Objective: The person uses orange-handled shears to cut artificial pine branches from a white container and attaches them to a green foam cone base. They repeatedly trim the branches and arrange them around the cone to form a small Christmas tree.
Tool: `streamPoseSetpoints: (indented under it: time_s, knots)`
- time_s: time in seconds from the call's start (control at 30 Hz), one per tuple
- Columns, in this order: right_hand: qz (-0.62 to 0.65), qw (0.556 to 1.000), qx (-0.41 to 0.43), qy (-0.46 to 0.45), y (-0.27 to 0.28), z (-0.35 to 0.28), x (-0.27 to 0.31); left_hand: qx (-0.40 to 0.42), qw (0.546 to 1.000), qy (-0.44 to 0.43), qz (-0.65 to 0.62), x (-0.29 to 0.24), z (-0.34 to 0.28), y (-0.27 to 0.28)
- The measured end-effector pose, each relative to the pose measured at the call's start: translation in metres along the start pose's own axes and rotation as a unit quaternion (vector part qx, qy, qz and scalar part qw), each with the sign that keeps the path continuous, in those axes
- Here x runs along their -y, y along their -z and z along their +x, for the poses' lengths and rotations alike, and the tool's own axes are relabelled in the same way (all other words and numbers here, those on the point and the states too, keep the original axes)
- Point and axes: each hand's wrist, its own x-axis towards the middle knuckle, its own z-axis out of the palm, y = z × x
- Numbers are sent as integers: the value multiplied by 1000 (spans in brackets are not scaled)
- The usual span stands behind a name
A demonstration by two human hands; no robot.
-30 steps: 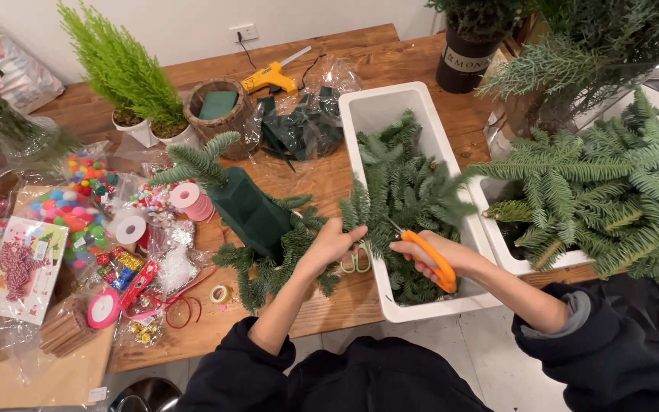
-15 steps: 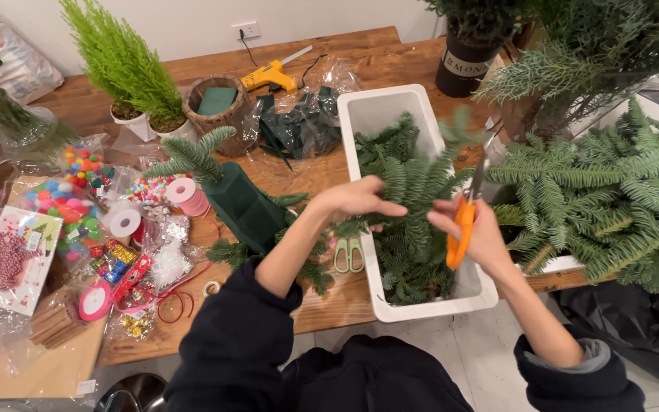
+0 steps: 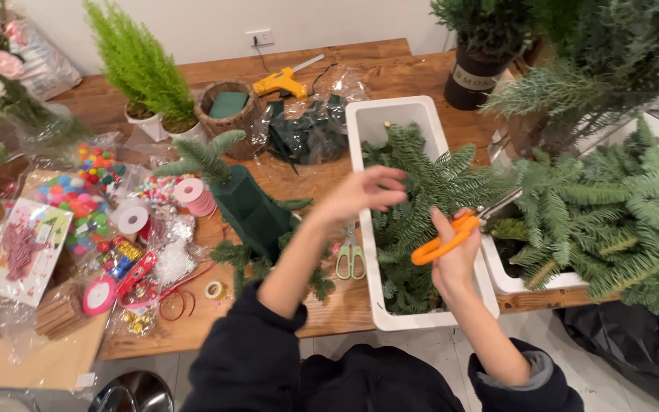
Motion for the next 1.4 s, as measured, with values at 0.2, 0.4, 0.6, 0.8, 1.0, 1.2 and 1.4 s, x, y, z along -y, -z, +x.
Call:
streamPoseSetpoints:
  time_s: [0.2,0.4,0.6,0.8,1.0,1.2,1.4]
  knots:
    - [1,999,28,41,-23,-34,-15,-221,958,-28,-182,80,16,-43]
    - [-58,985,76,146,-28,-71,-34,-227,961,-56,-146,33,-44,-25]
    - [-34,959,195,202,-43,-146,-45,-148,986,-75,-2,-58,-170,60]
    - [-53,941,197,272,-50,-208,-121,-53,994,-78,-57,-17,-264,218]
    - [-24,978,155,137,-118,-261,-104,120,991,9,59,58,-231,297]
    - [-42,973,173,149,-122,-276,-115,161,959,104,211,123,-162,299]
    - [-75,983,111,129,-121,-285,-107,228,927,35,297,137,-136,287]
